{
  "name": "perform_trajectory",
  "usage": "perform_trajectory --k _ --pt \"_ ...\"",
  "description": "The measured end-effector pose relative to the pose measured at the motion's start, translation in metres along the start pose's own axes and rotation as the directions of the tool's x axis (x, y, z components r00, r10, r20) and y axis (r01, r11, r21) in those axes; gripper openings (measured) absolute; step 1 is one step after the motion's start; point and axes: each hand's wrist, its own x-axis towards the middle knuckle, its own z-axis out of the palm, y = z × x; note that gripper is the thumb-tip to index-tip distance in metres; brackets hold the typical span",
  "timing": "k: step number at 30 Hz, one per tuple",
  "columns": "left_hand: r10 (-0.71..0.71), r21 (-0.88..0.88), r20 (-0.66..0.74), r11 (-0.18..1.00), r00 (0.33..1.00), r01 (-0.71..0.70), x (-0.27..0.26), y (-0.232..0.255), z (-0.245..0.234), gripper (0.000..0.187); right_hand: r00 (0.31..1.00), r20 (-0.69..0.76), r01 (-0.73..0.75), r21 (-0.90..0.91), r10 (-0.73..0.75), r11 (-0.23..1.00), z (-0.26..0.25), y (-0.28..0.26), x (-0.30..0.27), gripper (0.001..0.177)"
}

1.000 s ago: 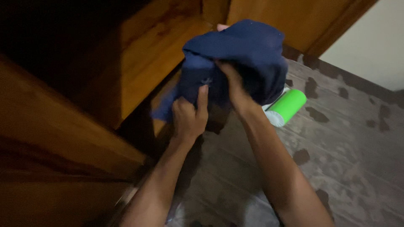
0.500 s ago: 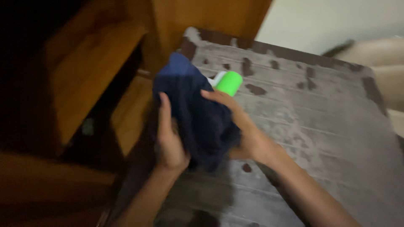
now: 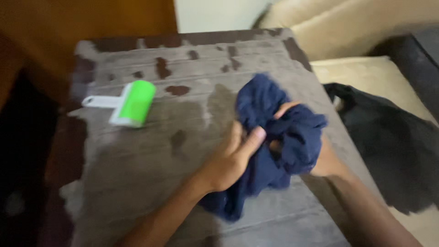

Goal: The person retrieves several garments from a wardrobe and places them on a table. They then unfold a blue t-shirt, smooth it out, and use a green lint roller to roll over the shirt's surface to remove lint.

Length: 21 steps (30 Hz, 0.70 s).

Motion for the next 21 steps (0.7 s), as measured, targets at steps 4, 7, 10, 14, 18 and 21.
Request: perform_trajectory --k 4,7,10,14,18,21 --pt "-0.148 0.263 0.305 0.962 0.941 0.067 0.027 0.001 0.042 0.067 0.98 -0.195 -0.085 -0.177 0.049 0.98 -0.06 0.035 -0.024 0.044" --pt "-0.317 0.625 0.203 0.77 0.926 0.127 0.062 -0.011 0.079 0.068 0.947 -0.314 -0.158 -0.266 0.069 0.951 -0.096 0.062 -0.052 0.033" --pt "-0.142 0.648 0.116 0.761 0.983 0.033 0.109 -0.028 0.112 0.07 0.864 -0.461 -0.3 -0.151 0.202 0.942 -0.124 0.097 -0.075 0.04" --pt "0.029 0.07 0.172 0.997 0.985 -0.041 0.187 -0.041 0.163 0.067 0.767 -0.509 -0.448 0.013 0.391 0.894 -0.171 0.148 -0.082 0.051" --pt "0.286 -0.297 0.222 0.93 0.932 -0.214 0.23 -0.057 0.206 0.106 0.904 -0.398 -0.246 -0.182 0.157 0.952 -0.197 0.176 -0.101 0.114" --pt "0.515 -0.097 0.151 0.857 0.844 -0.506 0.224 -0.072 0.223 0.113 0.735 -0.457 -0.671 -0.382 0.501 0.636 -0.204 0.181 -0.124 0.106"
